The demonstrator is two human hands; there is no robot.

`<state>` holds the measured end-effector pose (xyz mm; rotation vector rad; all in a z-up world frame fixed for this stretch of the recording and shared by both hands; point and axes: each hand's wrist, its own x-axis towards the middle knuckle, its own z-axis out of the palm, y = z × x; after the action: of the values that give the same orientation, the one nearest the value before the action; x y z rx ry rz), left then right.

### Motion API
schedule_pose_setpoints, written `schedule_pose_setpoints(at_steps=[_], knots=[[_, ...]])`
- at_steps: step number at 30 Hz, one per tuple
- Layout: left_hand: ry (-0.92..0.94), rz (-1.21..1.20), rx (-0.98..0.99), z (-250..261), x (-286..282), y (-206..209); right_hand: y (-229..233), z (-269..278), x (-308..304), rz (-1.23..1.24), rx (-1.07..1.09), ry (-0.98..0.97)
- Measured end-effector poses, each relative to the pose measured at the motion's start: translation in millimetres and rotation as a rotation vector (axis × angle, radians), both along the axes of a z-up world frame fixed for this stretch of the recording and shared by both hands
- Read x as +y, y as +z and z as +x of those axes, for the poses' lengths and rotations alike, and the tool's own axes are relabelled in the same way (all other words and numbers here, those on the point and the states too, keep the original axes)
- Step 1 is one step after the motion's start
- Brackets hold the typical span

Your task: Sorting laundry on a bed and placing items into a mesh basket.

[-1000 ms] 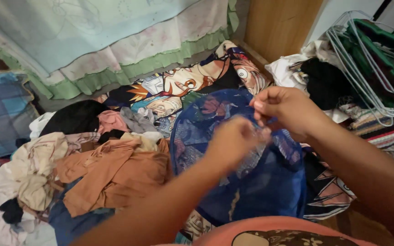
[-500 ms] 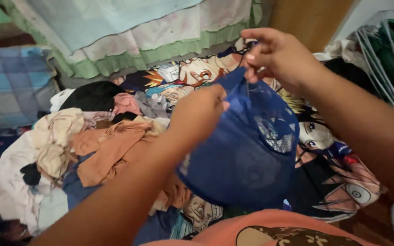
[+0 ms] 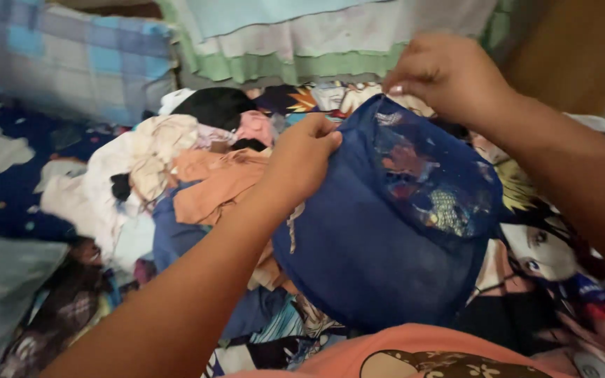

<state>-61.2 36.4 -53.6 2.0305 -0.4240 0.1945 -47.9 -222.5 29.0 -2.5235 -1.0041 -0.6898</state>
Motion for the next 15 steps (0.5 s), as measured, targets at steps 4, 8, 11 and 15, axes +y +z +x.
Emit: schedule_pose_setpoints(at_steps=[4,8,11,15], knots=[[0.037,-0.019,-0.011,-4.6,11.0,-5.6,-7.1,-9.9,20.8,0.052,0.163,0.062],[0.020,0.054,0.209,-38.1,5.5,22.4,-17.5,-12.2,35.4,0.055,0.181,0.248],[0.018,0.153,0.232,-45.0,3.8,17.5,-23.0,-15.1,40.2,-0.022,0.175,0.290],[-0.074,-0.095,0.205,-40.3,3.2,-2.5,-19.3,-23.8,41.9,0.038,0.288,0.274]])
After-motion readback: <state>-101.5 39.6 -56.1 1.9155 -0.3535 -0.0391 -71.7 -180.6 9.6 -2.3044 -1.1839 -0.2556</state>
